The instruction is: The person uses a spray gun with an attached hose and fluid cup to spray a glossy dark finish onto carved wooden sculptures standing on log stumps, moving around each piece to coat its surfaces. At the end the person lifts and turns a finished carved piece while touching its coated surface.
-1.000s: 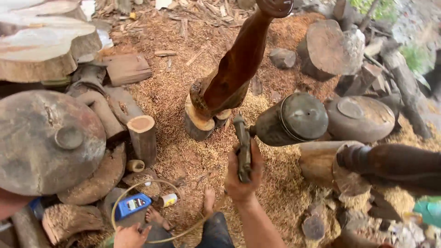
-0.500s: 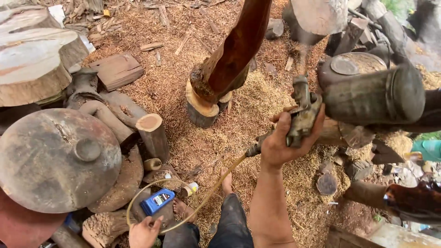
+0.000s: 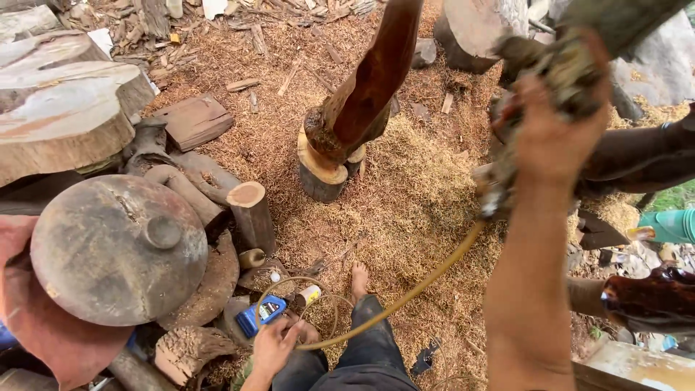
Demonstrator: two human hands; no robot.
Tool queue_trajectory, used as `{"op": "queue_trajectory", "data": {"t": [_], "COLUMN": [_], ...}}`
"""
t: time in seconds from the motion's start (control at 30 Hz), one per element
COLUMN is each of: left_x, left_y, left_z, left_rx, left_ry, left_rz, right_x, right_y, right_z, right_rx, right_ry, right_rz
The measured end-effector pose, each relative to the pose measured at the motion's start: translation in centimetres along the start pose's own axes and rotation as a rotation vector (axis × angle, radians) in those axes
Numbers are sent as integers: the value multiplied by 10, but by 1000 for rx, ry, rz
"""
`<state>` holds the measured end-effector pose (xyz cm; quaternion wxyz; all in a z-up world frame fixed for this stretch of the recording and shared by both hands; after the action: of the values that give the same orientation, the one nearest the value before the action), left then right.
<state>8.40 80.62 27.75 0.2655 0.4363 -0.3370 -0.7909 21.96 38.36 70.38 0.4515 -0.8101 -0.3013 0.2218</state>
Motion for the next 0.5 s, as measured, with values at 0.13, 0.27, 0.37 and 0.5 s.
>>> {"op": "queue_trajectory", "data": {"t": [0.13, 0.27, 0.37, 0.5], "left_x": [6, -3, -6, -10], "left_y": [37, 99, 125, 154], "left_z": [6, 13, 12, 9], "left_rx": [36, 175, 278, 307], "left_ry": [-80, -202, -244, -285], "left_rz": [28, 68, 96, 78], "right_x": [-56, -77, -44, -3], "right_y": [15, 14, -22, -76], "right_z": [-65, -117, -116, -94], "right_rx": [-59, -62, -60, -131], "right_ry": [8, -62, -178, -410], "right_rz": [88, 109, 164, 249]}}
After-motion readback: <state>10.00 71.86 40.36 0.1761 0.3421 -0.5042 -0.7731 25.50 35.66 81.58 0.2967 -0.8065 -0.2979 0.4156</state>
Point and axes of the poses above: each hand's wrist, its own z-axis away from the middle knuckle, its own x-axis out of the palm, y = z × x, the point moved 4 cm from there along -z, towards the middle knuckle, and after that the axes turned 3 degrees about y, right-handed, at the moved point
